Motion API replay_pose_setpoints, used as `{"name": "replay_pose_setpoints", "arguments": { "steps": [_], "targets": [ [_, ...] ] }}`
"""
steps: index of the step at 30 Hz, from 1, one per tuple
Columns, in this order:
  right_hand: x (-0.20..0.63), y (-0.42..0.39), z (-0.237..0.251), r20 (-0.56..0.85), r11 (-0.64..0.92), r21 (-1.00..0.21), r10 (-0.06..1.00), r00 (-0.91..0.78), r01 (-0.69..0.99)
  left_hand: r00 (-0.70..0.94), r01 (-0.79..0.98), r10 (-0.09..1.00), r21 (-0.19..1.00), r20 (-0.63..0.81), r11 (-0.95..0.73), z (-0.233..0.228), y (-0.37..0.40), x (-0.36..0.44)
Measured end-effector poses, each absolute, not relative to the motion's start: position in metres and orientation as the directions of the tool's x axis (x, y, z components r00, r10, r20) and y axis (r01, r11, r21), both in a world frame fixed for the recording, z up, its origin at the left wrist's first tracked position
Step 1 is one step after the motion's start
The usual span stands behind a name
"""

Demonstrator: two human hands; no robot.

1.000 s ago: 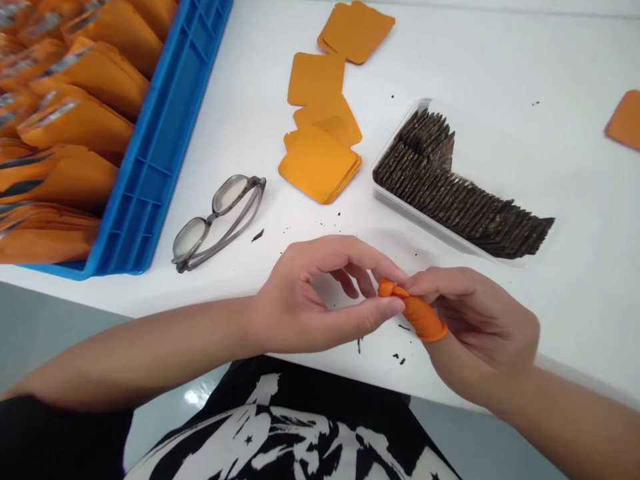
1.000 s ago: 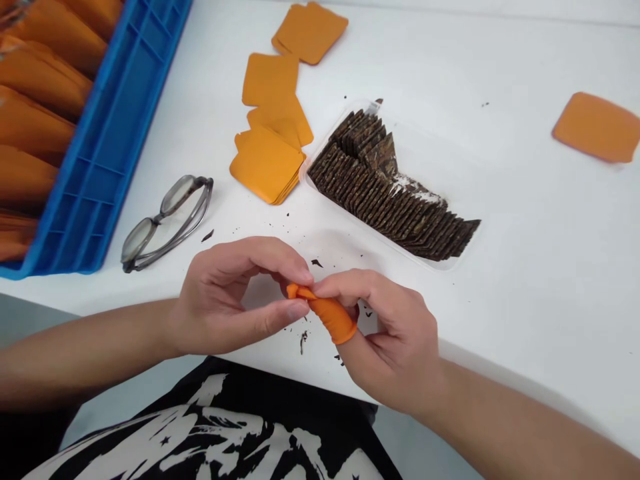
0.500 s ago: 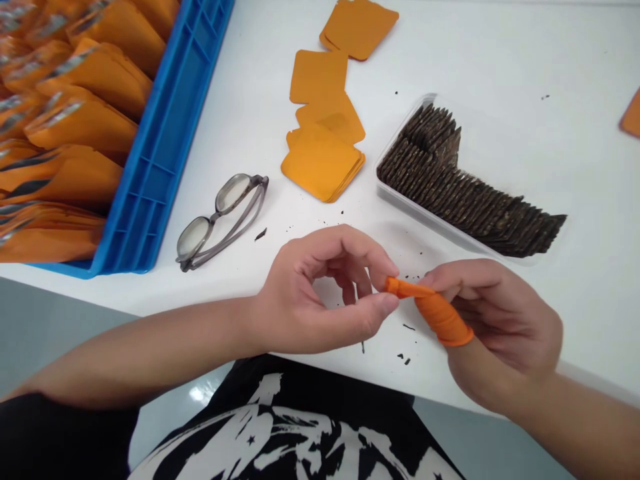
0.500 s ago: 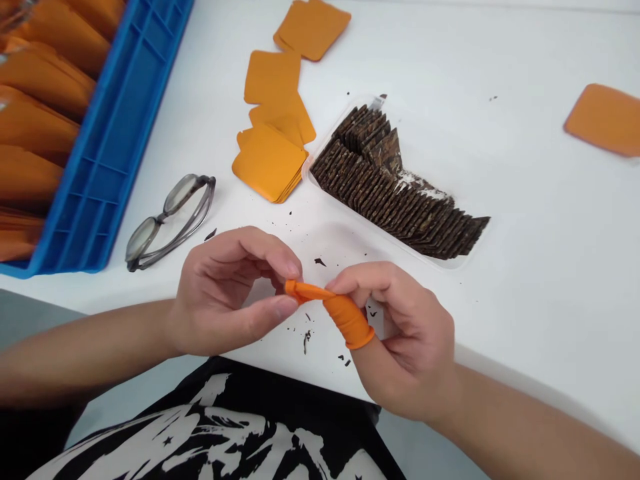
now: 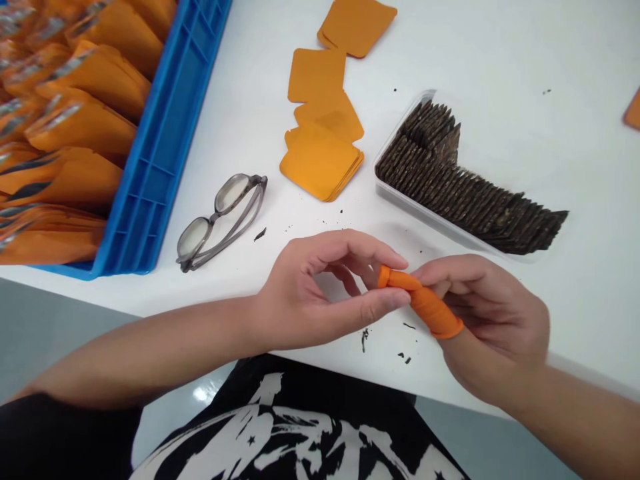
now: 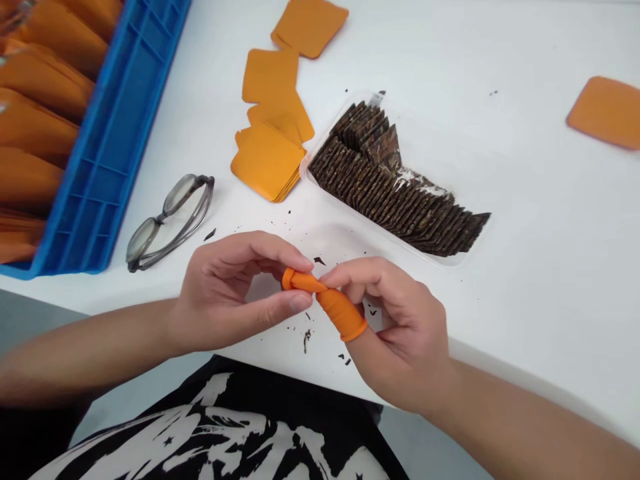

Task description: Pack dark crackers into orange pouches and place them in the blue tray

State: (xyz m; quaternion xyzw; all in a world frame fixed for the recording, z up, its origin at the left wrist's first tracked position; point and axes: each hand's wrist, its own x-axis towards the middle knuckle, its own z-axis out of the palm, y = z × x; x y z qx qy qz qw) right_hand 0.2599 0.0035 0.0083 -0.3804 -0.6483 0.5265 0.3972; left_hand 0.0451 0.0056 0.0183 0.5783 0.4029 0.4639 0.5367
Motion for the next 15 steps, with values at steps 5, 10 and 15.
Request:
{"name": "replay_pose_setpoints", "arguments": {
  "steps": [5,10,15],
  "targets": [
    [0.2612,0.0032,0.0078,0.103,0.132,-0.990,0.909,-0.403,0.044,0.192,-0.002,0.968,0.986,0.163,-0.166,0.0222,0.0072,0.0460],
    [0.2620,0.0046,0.0107,0.105,0.128,-0.991,0.914,-0.392,0.034,0.172,-0.016,0.971,0.986,0.166,-0.166,0.0218,0.0083,0.0466],
    [0.2622,0.0052,0.0119,0.109,0.130,-0.991,0.912,-0.395,0.025,0.166,-0.025,0.973,0.986,0.164,-0.162,0.0229,0.0085,0.0453]
  ]
}}
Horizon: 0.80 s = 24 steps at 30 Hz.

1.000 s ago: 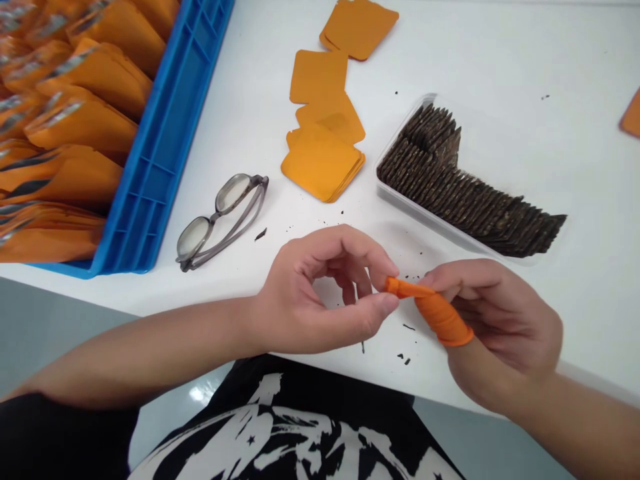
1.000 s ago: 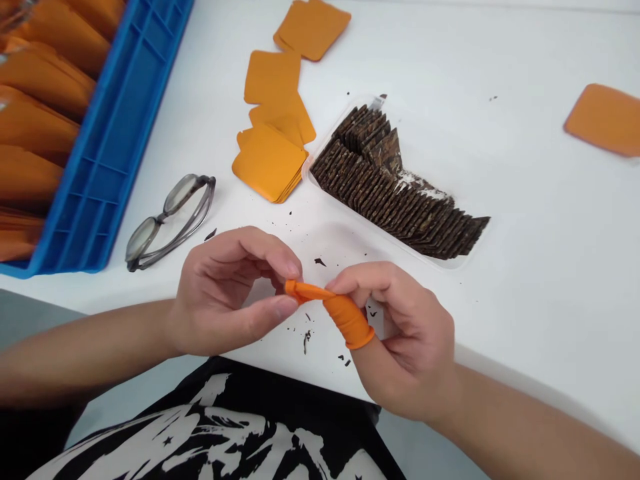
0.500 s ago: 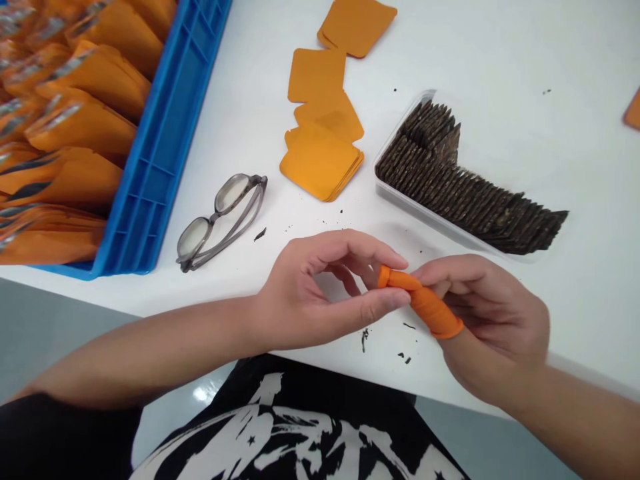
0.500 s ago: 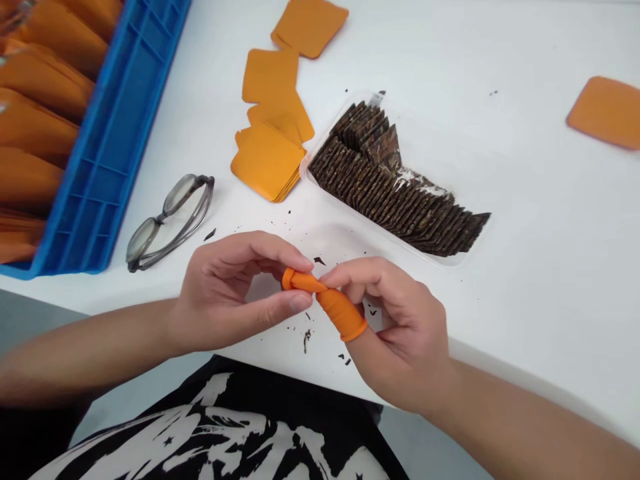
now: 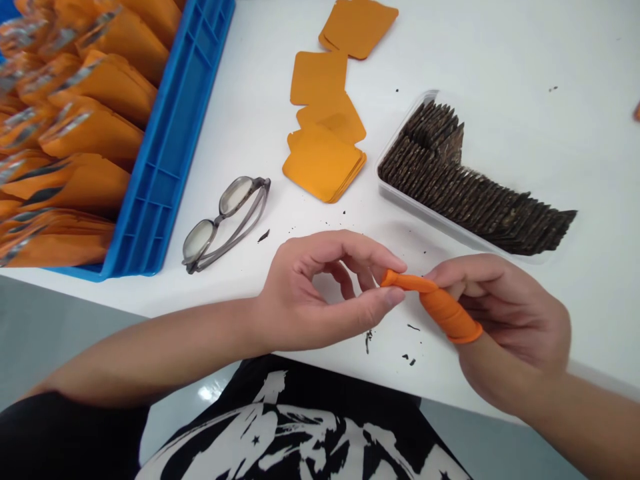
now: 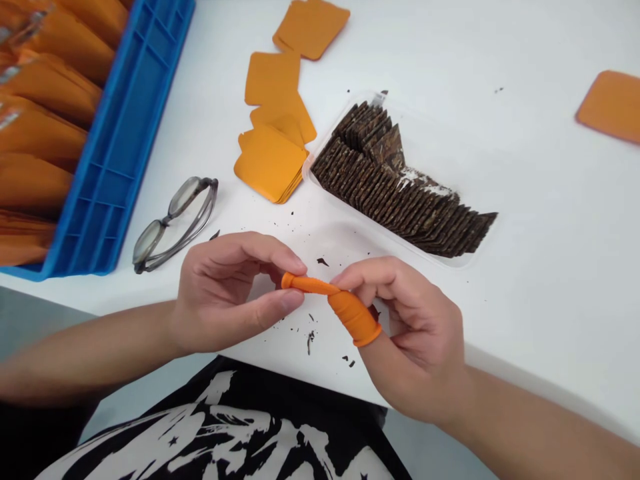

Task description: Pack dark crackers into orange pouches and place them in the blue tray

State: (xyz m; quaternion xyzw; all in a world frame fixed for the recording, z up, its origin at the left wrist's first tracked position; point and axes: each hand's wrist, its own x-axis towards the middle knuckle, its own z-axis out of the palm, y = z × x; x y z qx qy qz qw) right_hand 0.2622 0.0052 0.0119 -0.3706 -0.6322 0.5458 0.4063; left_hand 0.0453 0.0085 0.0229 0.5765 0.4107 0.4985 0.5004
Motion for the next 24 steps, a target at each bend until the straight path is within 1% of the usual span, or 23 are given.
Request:
{"name": "replay_pose_setpoints", "arguments": {
  "steps": [4,9,13,19,24],
  "targets": [
    [0.2620,0.0067,0.0103,0.113,0.127,-0.992,0.916,-0.386,0.011,0.164,-0.036,0.974,0.987,0.159,-0.155,0.0230,0.0085,0.0442],
    [0.2634,0.0052,0.0094,0.082,0.085,-0.996,0.935,-0.344,-0.005,0.181,-0.072,0.978,0.993,0.101,-0.090,0.0229,0.0087,0.0457],
    [0.2640,0.0036,0.0092,0.058,0.051,-0.998,0.940,-0.337,-0.030,0.177,-0.084,0.976,0.990,0.128,-0.115,0.0237,0.0096,0.0454],
    [0.2618,0.0056,0.0077,0.005,-0.009,-0.999,0.966,-0.260,-0.053,0.172,-0.115,0.978,0.989,0.117,-0.098,0.0268,0.0113,0.0453],
    [0.2616,0.0066,0.0086,0.008,-0.005,-0.999,0.966,-0.258,-0.048,0.145,-0.095,0.983,0.990,0.116,-0.103,0.0253,0.0107,0.0436]
  ]
}}
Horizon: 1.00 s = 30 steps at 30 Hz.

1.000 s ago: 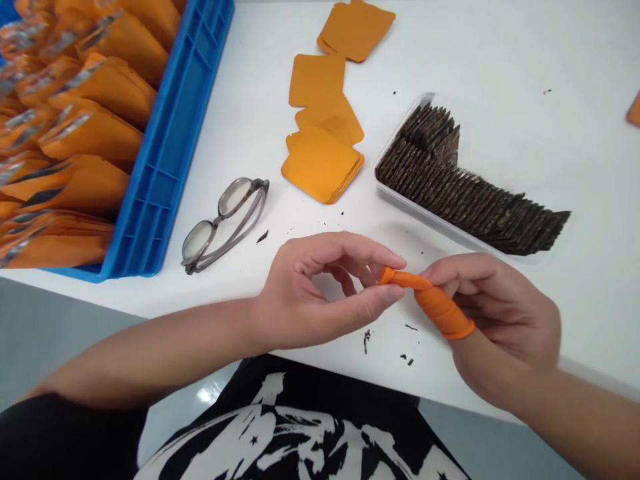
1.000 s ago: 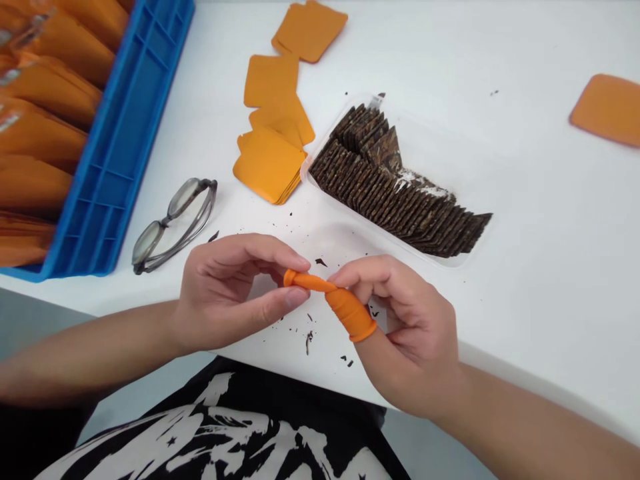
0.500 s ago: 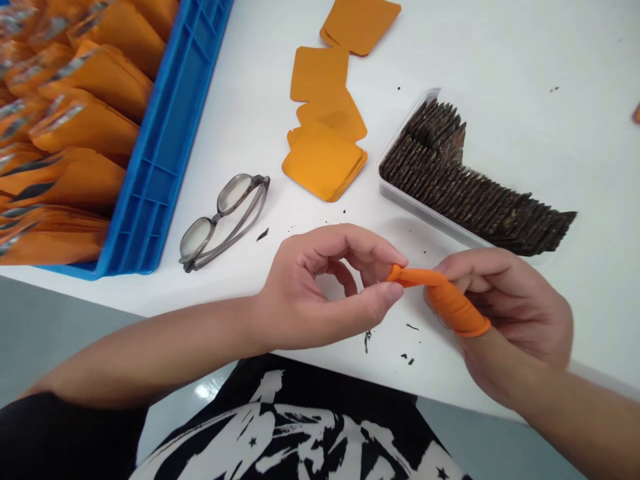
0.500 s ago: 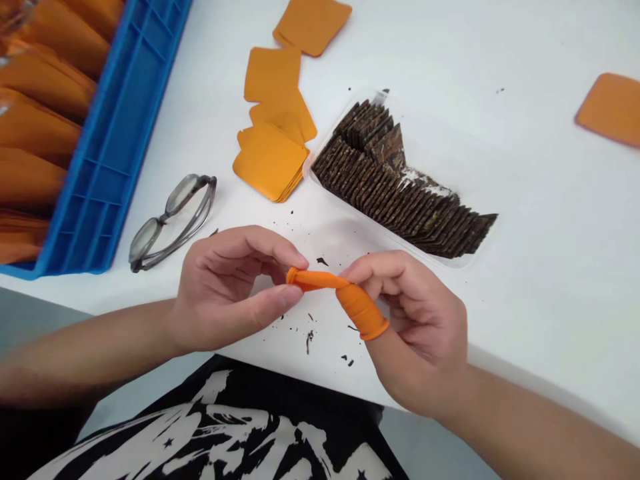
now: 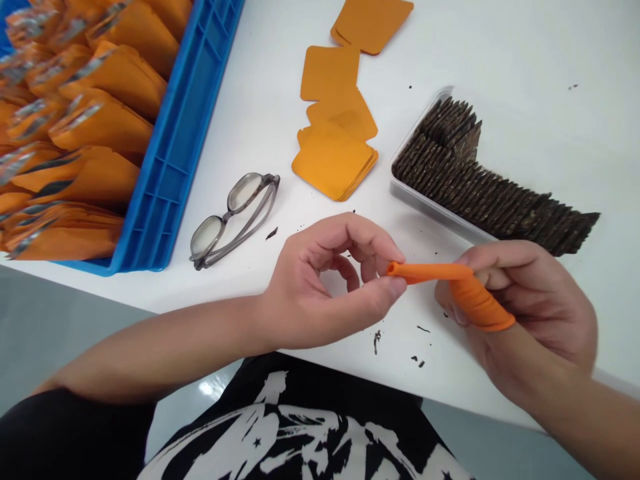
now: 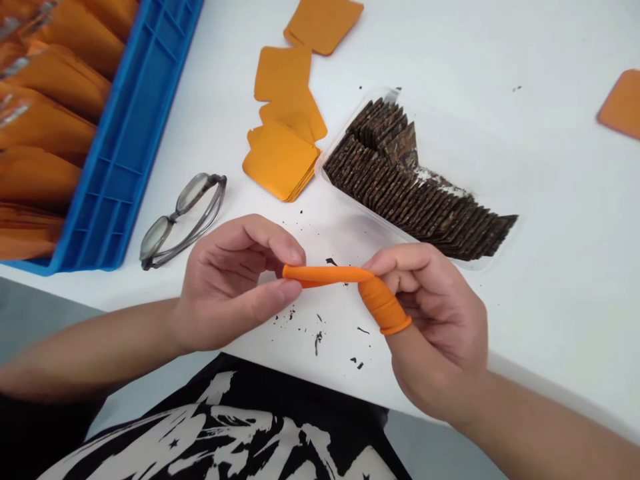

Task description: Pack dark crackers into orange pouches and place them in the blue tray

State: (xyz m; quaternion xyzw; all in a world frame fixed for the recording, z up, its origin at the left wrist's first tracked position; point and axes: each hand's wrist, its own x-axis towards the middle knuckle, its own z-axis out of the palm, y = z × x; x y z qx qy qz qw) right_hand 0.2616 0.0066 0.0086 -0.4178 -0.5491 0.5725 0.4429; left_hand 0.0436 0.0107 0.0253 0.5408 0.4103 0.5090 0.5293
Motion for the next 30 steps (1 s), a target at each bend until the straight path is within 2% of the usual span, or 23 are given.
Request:
{"name": "replay_pose_setpoints", "arguments": {
  "steps": [12,20,22,27,30],
  "targets": [
    [0.2638,0.0051,0.0114,0.015,-0.008,-0.996,0.967,-0.255,-0.087,0.124,-0.049,0.985,0.993,0.116,-0.111,0.0235,0.0104,0.0419],
    [0.2666,0.0082,0.0135,0.034,0.007,-0.994,0.967,-0.254,-0.105,0.151,-0.096,0.984,0.992,0.100,-0.086,0.0225,0.0098,0.0430],
    [0.2655,0.0092,0.0132,0.013,-0.011,-0.996,0.965,-0.262,-0.089,0.197,-0.127,0.976,0.990,0.092,-0.068,0.0227,0.0099,0.0420],
    [0.2613,0.0119,0.0133,-0.019,-0.036,-0.998,0.951,-0.307,-0.051,0.430,-0.160,0.901,0.987,0.052,0.020,0.0252,0.0096,0.0395],
    [0.2608,0.0126,0.0138,-0.008,-0.027,-0.998,0.941,-0.339,-0.050,0.450,-0.138,0.890,0.990,0.070,-0.008,0.0256,0.0095,0.0404]
  ]
}}
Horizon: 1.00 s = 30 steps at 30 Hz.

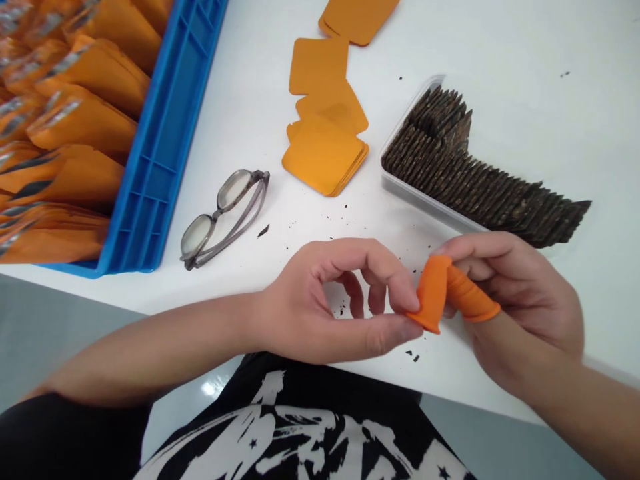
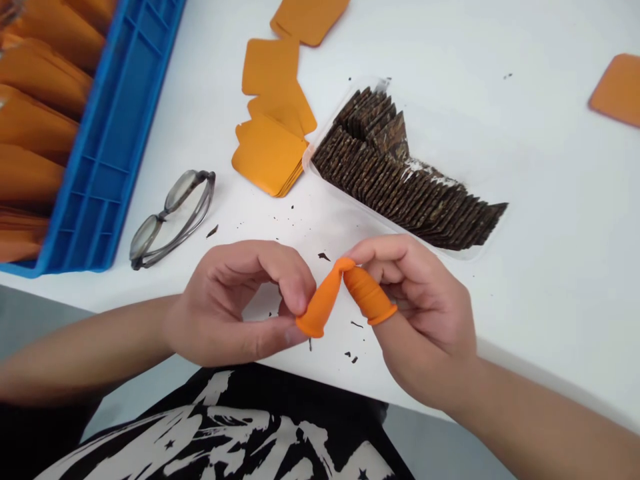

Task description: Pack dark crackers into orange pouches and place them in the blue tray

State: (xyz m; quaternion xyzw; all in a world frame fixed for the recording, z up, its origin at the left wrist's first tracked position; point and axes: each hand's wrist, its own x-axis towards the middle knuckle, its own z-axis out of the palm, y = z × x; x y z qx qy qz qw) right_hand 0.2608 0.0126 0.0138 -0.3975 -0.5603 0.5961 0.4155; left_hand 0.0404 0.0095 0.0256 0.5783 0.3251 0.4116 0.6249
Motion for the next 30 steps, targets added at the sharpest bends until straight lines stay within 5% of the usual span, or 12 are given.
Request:
{"name": "replay_pose_setpoints", "arguments": {
  "steps": [15,24,30],
  "targets": [
    [0.263,0.002,0.012,0.033,0.045,-0.999,0.934,-0.357,0.027,0.065,-0.105,0.992,0.989,0.108,-0.100,0.019,0.012,0.041],
    [0.263,0.010,0.020,0.258,0.347,-0.936,0.784,-0.564,0.053,0.100,-0.085,0.987,0.990,0.123,-0.115,0.017,0.005,0.047],
    [0.262,0.008,0.018,0.247,0.350,-0.932,0.806,-0.538,0.097,0.092,-0.121,0.980,0.979,0.174,-0.163,0.018,0.006,0.048]
  ]
}}
